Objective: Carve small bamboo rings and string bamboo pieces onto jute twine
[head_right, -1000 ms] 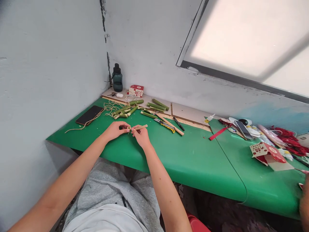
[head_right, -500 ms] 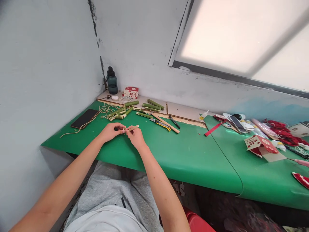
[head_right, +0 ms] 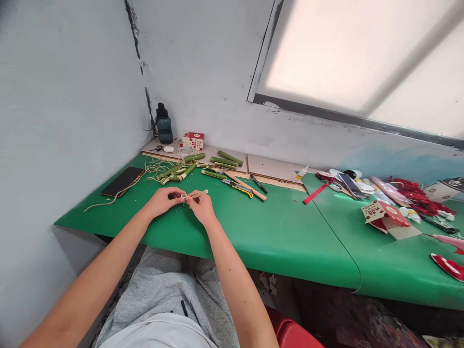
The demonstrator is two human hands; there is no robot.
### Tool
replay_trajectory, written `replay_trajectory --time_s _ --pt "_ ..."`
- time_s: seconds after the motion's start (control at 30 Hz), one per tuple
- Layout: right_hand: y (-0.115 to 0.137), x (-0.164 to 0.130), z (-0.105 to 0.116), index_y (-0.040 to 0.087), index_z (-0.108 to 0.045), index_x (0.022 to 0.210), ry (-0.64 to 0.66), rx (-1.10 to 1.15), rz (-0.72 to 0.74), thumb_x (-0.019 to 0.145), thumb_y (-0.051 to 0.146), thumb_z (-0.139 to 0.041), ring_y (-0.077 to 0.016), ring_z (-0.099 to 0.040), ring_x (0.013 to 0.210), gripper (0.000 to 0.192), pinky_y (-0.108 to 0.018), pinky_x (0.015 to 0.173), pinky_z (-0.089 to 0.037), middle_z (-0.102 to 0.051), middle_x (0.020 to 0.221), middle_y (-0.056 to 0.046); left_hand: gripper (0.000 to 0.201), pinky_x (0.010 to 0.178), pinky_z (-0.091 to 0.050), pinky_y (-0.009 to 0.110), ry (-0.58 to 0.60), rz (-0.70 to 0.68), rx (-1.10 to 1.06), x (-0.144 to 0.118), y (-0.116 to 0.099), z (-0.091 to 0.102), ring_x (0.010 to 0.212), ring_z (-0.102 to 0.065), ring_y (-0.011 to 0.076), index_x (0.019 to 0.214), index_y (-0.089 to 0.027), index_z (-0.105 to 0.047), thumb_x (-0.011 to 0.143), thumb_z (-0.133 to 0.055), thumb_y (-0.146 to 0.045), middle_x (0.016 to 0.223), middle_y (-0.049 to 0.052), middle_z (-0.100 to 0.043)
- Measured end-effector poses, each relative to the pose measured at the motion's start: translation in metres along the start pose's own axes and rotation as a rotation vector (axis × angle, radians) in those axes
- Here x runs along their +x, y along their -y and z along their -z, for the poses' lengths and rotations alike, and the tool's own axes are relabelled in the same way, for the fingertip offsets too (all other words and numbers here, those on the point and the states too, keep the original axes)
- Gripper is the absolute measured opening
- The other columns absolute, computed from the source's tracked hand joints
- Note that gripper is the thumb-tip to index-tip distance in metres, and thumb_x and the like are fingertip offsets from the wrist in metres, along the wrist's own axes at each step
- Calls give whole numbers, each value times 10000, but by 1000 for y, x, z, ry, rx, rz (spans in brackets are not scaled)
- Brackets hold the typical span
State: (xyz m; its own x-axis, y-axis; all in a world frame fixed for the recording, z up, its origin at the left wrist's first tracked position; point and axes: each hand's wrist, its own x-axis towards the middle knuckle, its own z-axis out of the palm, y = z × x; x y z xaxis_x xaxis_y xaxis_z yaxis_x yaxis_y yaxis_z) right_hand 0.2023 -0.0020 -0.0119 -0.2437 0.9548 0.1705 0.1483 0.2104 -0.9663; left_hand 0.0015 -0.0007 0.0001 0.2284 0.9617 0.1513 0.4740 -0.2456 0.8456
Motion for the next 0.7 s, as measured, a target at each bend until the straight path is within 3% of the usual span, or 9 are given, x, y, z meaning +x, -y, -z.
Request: replay_trajectory --time_s 0.23,0.43,0.7 --pt "4 -1 0 202 -721 834 -67 61 -49 914 662 -568 -158 -632 611 491 -298 602 -497 -690 716 -44 302 760 -498 322 10 5 -23 0 0 0 801 -660 206 998 -216 -786 823 -765 -462 881 31 -767" --pt "5 1 -1 209 -668 806 -87 56 -90 900 602 -601 -143 -598 558 409 -280 557 -472 -649 640 -13 260 814 -520 337 10 2 -42 -1 0 -1 848 -685 215 963 -221 -777 822 -779 -440 885 30 -771" --pt "3 6 -6 218 -607 751 -54 12 -93 912 587 -589 -117 -525 516 403 -273 536 -435 -629 643 -1 242 755 -520 322 3 2 -56 -1 1 -1 812 -685 209 955 -218 -779 816 -774 -416 859 29 -770"
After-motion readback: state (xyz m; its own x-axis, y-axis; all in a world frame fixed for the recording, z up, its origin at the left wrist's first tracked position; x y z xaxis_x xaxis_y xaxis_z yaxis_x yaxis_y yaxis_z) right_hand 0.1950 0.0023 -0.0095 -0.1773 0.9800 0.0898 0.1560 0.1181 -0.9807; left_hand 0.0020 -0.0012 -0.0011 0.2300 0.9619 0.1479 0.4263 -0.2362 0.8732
